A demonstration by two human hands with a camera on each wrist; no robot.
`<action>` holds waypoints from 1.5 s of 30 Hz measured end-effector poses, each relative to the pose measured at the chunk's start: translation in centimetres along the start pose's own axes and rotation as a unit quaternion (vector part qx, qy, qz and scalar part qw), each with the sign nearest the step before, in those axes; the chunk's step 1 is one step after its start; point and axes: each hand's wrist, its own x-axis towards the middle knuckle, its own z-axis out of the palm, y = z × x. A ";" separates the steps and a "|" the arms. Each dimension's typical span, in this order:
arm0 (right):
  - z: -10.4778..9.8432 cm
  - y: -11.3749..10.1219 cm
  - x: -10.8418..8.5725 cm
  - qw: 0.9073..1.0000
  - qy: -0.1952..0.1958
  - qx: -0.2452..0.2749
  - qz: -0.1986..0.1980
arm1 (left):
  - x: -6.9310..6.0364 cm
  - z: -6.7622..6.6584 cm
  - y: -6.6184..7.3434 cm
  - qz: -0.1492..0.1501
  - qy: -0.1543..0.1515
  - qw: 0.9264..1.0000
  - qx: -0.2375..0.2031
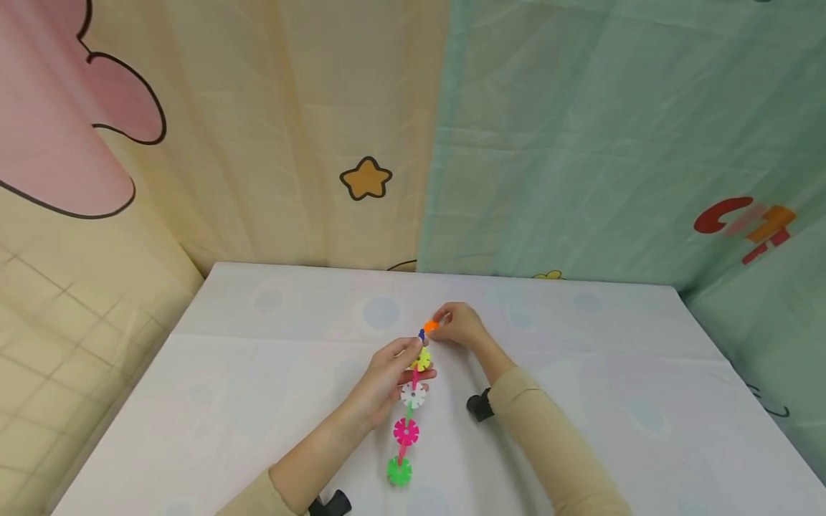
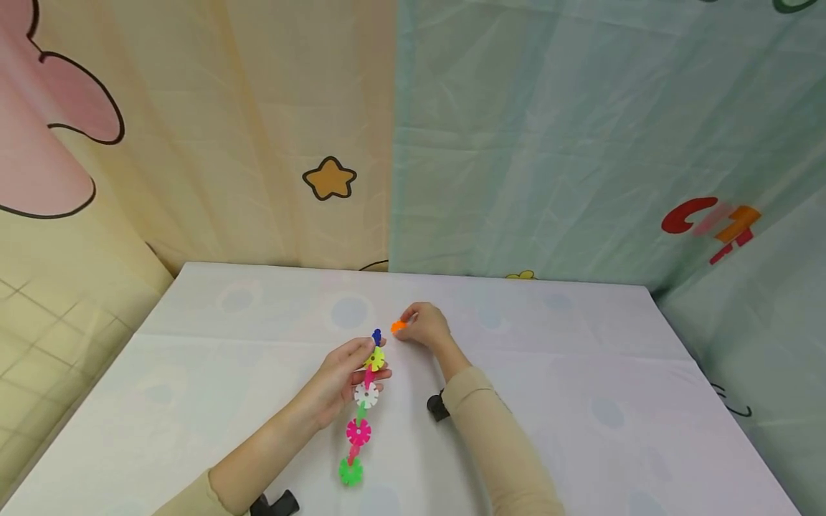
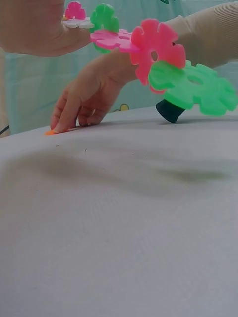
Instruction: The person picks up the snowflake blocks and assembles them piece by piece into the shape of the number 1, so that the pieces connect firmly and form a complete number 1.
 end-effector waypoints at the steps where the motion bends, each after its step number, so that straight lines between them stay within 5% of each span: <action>1: 0.0 0.0 0.0 1.000 0.001 -0.013 -0.003 | 0.0 0.0 0.0 0.000 0.001 1.000 -0.001; 12: -0.3 0.1 -0.3 1.000 -0.005 -0.018 -0.012 | 0.1 -0.1 -0.1 -0.002 -0.011 1.000 -0.009; 28: -0.8 0.8 -0.5 0.995 -0.043 0.082 0.034 | -0.2 -0.4 -0.2 -0.010 -0.005 1.000 -0.005; 38: -1.4 0.9 -1.5 0.990 -0.067 0.120 0.025 | -0.2 -0.6 -0.2 -0.011 0.003 1.000 -0.011; 45: -2.5 1.1 -2.5 0.985 -0.100 0.140 -0.017 | -0.2 -0.6 -0.2 -0.012 0.006 1.000 -0.008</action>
